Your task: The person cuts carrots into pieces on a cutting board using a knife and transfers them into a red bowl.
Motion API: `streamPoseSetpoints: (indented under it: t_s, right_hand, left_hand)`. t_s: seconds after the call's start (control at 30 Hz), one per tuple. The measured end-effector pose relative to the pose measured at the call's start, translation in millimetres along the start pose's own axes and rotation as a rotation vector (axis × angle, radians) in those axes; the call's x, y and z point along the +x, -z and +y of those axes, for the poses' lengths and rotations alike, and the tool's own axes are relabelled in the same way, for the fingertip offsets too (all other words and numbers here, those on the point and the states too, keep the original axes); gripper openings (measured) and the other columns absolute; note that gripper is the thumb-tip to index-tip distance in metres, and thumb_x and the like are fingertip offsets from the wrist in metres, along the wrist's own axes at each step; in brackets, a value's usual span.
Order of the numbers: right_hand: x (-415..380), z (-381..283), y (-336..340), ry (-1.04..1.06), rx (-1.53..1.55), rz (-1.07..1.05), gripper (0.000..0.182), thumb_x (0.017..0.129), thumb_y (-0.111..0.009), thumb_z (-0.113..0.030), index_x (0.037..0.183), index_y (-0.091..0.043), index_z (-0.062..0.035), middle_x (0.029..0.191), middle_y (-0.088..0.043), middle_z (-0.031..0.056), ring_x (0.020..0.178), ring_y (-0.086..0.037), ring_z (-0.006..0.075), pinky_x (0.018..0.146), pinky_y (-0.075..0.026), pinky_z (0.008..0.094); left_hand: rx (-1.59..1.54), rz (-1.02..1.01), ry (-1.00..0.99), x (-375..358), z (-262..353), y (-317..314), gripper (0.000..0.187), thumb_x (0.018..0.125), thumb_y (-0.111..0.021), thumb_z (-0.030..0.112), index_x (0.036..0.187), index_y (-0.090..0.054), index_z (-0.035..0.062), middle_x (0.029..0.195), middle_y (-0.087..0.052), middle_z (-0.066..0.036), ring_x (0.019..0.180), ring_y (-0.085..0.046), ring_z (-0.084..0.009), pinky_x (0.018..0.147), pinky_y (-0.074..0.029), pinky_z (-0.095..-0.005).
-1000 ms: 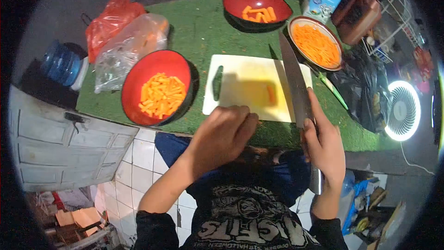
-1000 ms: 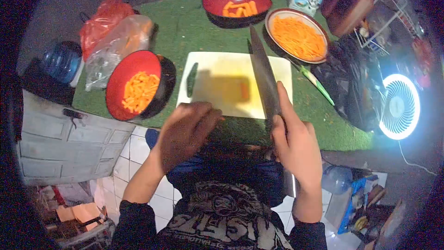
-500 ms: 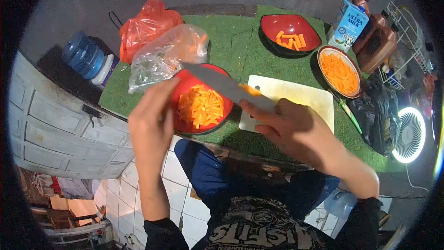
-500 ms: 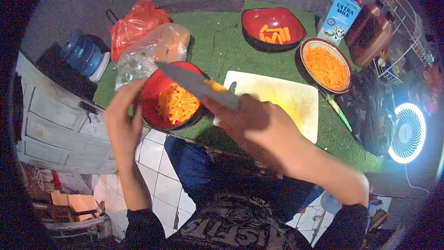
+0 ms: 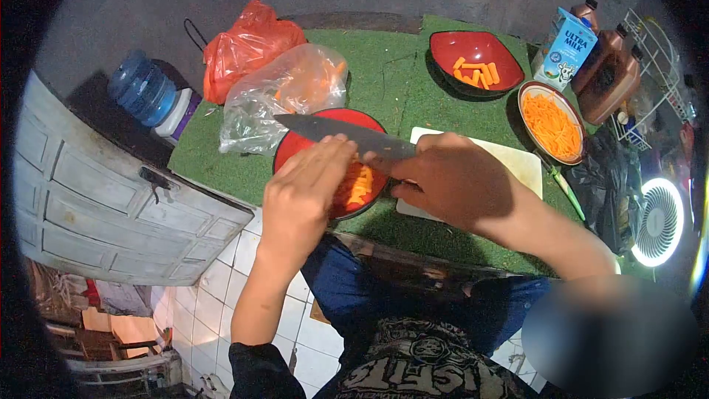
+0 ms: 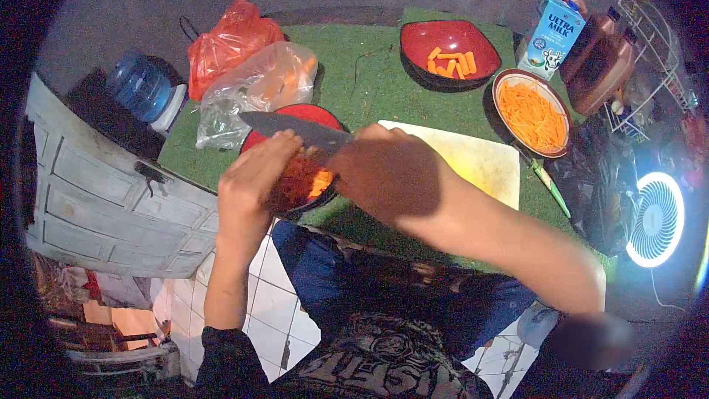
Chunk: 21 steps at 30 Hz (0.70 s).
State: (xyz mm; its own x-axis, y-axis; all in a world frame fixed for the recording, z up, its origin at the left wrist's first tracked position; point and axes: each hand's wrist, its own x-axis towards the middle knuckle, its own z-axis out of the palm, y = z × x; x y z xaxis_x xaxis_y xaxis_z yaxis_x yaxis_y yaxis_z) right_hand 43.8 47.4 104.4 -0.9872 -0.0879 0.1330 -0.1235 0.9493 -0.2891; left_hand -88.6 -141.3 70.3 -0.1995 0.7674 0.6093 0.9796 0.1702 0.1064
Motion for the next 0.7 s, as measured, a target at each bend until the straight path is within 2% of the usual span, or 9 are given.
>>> streamPoseSetpoints:
  t_s: [0.07, 0.2, 0.23, 0.33, 0.47, 0.5, 0.53, 0.6, 0.7]
  right_hand:
    - [-5, 1, 8, 0.022, 0.101, 0.099, 0.020, 0.085, -0.060, -0.013, 0.101, -0.069, -0.0060, 0.080, -0.067, 0.0209, 0.076, -0.068, 0.0384, 0.070, -0.056, 0.0453]
    - [-21, 4, 29, -0.067, 0.054, 0.160, 0.030, 0.085, -0.061, -0.010, 0.114, -0.069, -0.0066, 0.078, -0.065, 0.0220, 0.075, -0.067, 0.0388, 0.070, -0.053, 0.0442]
    - [-29, 9, 34, -0.070, 0.087, 0.179, 0.033, 0.086, -0.061, -0.008, 0.118, -0.067, -0.0070, 0.078, -0.065, 0.0220, 0.074, -0.066, 0.0388, 0.071, -0.053, 0.0445]
    - [-57, 22, 34, -0.182, 0.066, 0.232, 0.051, 0.087, -0.062, -0.010, 0.137, -0.056, -0.0148, 0.075, -0.063, 0.0211, 0.067, -0.062, 0.0334, 0.068, -0.049, 0.0419]
    - [-100, 15, 29, -0.540, 0.131, 0.431, 0.066, 0.086, -0.054, -0.004, 0.149, -0.044, -0.0181, 0.072, -0.060, 0.0193, 0.063, -0.060, 0.0278, 0.068, -0.049, 0.0381]
    - [-115, 17, 26, -0.616, 0.095, 0.400, 0.072, 0.082, -0.046, -0.001, 0.152, -0.038, -0.0165, 0.066, -0.056, 0.0167, 0.060, -0.060, 0.0272, 0.069, -0.050, 0.0360]
    - [-126, 12, 27, -0.676, 0.194, 0.380, 0.073, 0.083, -0.046, -0.001, 0.153, -0.036, -0.0164, 0.064, -0.055, 0.0163, 0.057, -0.060, 0.0282, 0.068, -0.051, 0.0357]
    - [-149, 9, 16, -0.738, 0.291, 0.366, 0.071, 0.086, -0.048, -0.006, 0.154, -0.032, -0.0161, 0.069, -0.058, 0.0287, 0.063, -0.062, 0.0451, 0.070, -0.050, 0.0512]
    - [-166, -4, 6, -0.910, 0.345, 0.266, 0.070, 0.087, -0.049, -0.006, 0.154, -0.031, -0.0142, 0.078, -0.062, 0.0311, 0.070, -0.063, 0.0486, 0.074, -0.050, 0.0536]
  left_hand:
    - [0.010, -0.041, 0.056, -6, -9, 4, 0.040, 0.077, -0.059, 0.002, 0.116, -0.067, 0.0008, 0.122, -0.066, -0.019, 0.107, -0.068, -0.0325, 0.091, -0.054, -0.0408]
    - [-0.002, -0.148, 0.160, -8, -23, 7, 0.046, 0.075, -0.057, -0.001, 0.120, -0.067, 0.0042, 0.127, -0.063, -0.021, 0.106, -0.067, -0.0360, 0.090, -0.055, -0.0412]
    - [-0.041, -0.180, 0.218, -9, -26, 9, 0.055, 0.071, -0.057, -0.008, 0.123, -0.066, 0.0066, 0.131, -0.061, -0.022, 0.108, -0.066, -0.0379, 0.092, -0.054, -0.0413]
    - [0.001, -0.061, 0.203, 0, -24, 15, 0.060, 0.065, -0.058, -0.014, 0.121, -0.067, 0.0056, 0.131, -0.061, -0.020, 0.110, -0.065, -0.0371, 0.093, -0.054, -0.0410]
    - [-0.069, 0.174, 0.191, 15, -1, 11, 0.049, 0.074, -0.059, -0.016, 0.118, -0.068, 0.0038, 0.127, -0.064, -0.018, 0.110, -0.066, -0.0357, 0.090, -0.054, -0.0372]
    - [-0.137, 0.203, 0.167, 18, 12, 4, 0.038, 0.080, -0.062, -0.010, 0.115, -0.068, 0.0030, 0.119, -0.067, -0.017, 0.103, -0.068, -0.0359, 0.087, -0.054, -0.0367]
    - [-0.235, 0.115, 0.172, 19, 30, -8, 0.035, 0.081, -0.063, -0.008, 0.113, -0.068, 0.0028, 0.115, -0.068, -0.017, 0.100, -0.068, -0.0363, 0.086, -0.054, -0.0374]
    - [-0.404, -0.062, 0.182, 25, 72, -31, 0.028, 0.083, -0.066, -0.002, 0.110, -0.069, 0.0026, 0.107, -0.068, -0.017, 0.094, -0.068, -0.0369, 0.085, -0.054, -0.0386]
    - [-0.634, -0.122, 0.086, 35, 102, -89, 0.026, 0.085, -0.069, 0.007, 0.110, -0.067, 0.0002, 0.103, -0.065, -0.019, 0.093, -0.065, -0.0367, 0.084, -0.053, -0.0406]
